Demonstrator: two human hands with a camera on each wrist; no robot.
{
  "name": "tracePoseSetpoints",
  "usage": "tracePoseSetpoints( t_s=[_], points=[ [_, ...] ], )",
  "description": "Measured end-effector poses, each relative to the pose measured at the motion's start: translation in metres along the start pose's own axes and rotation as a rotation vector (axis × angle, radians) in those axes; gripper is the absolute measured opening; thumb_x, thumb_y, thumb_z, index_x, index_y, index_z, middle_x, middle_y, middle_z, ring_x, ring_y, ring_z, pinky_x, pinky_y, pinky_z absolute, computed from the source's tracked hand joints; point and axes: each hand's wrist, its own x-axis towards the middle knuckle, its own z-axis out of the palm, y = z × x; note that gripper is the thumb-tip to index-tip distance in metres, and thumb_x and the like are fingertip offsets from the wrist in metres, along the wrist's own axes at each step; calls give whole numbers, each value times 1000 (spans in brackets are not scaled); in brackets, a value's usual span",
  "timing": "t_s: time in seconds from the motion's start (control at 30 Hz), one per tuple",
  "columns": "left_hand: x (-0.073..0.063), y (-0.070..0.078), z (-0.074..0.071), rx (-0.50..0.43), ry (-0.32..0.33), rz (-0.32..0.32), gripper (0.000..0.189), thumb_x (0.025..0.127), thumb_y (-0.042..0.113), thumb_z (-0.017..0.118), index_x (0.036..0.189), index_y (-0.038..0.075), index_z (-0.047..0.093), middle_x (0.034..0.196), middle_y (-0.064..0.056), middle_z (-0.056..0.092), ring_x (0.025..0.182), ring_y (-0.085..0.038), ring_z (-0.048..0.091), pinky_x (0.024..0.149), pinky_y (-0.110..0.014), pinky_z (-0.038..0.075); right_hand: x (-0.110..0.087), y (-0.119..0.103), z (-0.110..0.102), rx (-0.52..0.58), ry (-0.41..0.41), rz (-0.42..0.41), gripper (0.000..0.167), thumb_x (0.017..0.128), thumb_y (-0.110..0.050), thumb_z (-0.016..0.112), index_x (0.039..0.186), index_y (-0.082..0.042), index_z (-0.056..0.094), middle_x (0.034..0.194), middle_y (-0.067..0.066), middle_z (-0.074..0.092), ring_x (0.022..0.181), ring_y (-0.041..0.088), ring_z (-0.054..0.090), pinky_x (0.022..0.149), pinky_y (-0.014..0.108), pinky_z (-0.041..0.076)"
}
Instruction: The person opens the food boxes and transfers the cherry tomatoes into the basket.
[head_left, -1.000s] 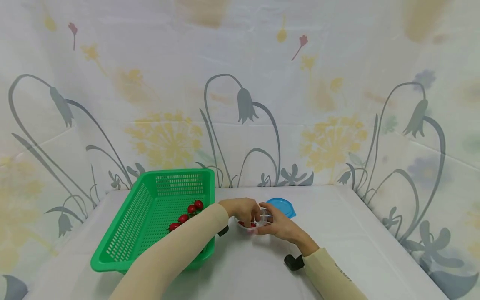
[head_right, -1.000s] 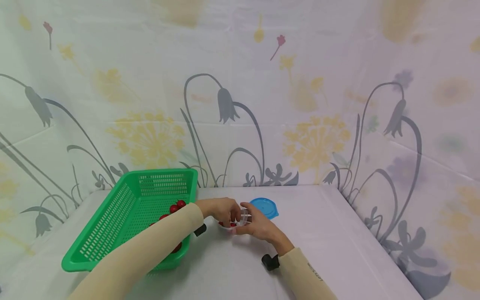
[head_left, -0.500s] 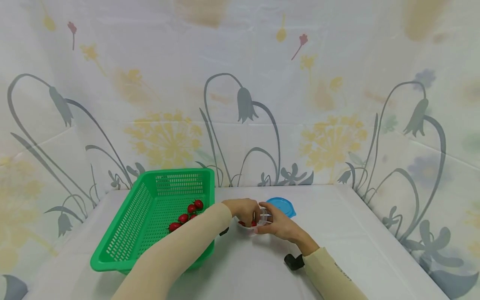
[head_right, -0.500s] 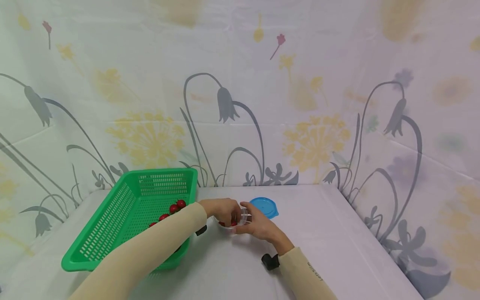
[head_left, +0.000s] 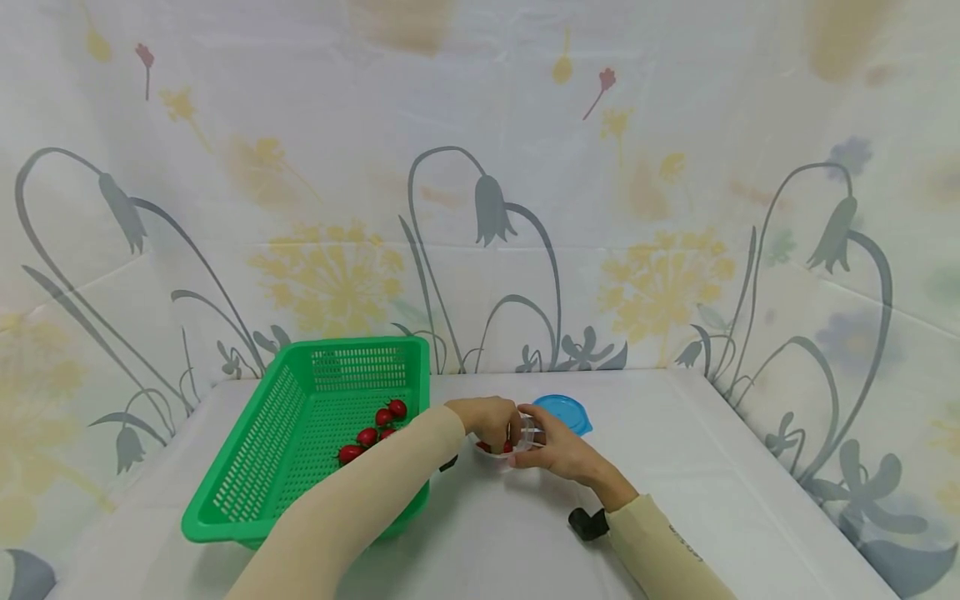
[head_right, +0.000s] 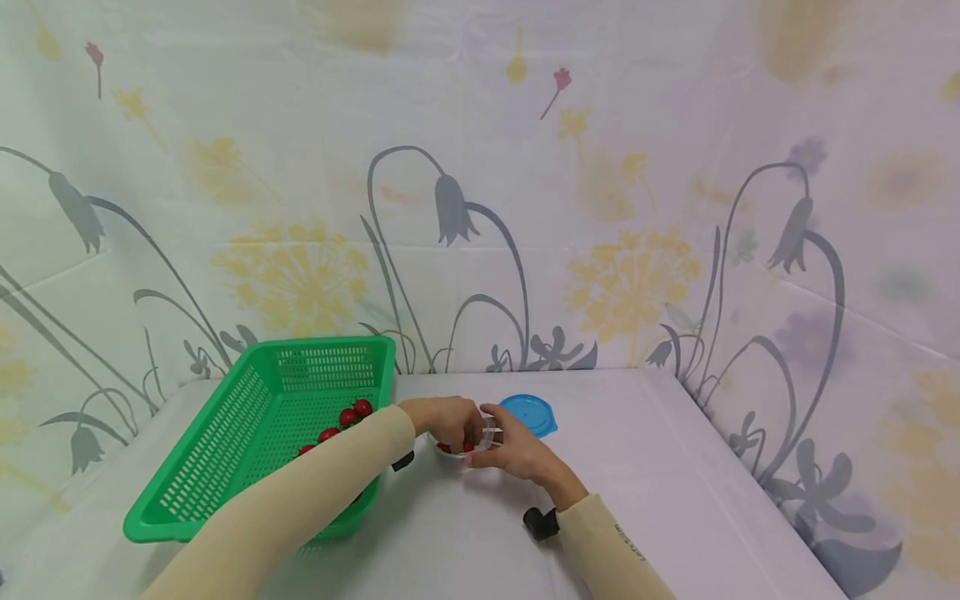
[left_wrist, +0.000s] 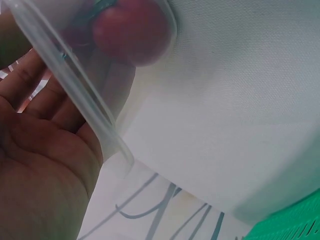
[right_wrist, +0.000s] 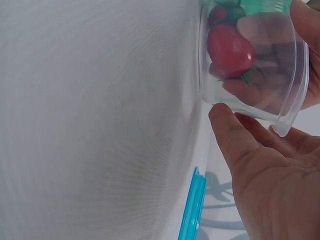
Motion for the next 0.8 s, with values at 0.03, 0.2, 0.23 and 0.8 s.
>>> tracePoseSetpoints(
  t_s=[0.03, 0.2, 0.23, 0.8],
  points=[
    [0, 0, 0, -2, 3, 1, 25, 77, 1, 75, 95, 16, 71, 85, 7, 60, 79, -10, 54, 67, -23, 49, 0, 0, 0, 0, 0, 0, 93, 77, -22, 81, 149, -7, 24, 144, 14, 37, 127, 36, 45, 97, 45, 45],
    [-2, 2, -1, -38, 18, 9, 22, 76, 1, 76, 91, 17, 71, 85, 5, 61, 77, -11, 55, 64, -24, 50, -2, -1, 0, 3, 6, -7, 90, 76, -19, 81, 148, -8, 27, 143, 14, 38, 127, 37, 45, 94, 44, 47],
    [-2, 2, 0, -44, 20, 9, 22, 76, 1, 76, 90, 17, 71, 85, 5, 61, 77, -12, 55, 64, -24, 50, -2, 0, 0, 4, 7, -8, 89, 77, -18, 80, 148, -8, 27, 143, 14, 39, 127, 38, 45, 94, 43, 47],
    [-3, 4, 1, -37, 14, -3, 23, 77, -1, 72, 88, 18, 69, 83, 4, 60, 72, -11, 53, 60, -23, 48, -1, -1, 1, 25, -12, -33, 89, 78, -17, 79, 148, -6, 25, 140, 16, 41, 124, 34, 49, 91, 39, 49]
  ],
)
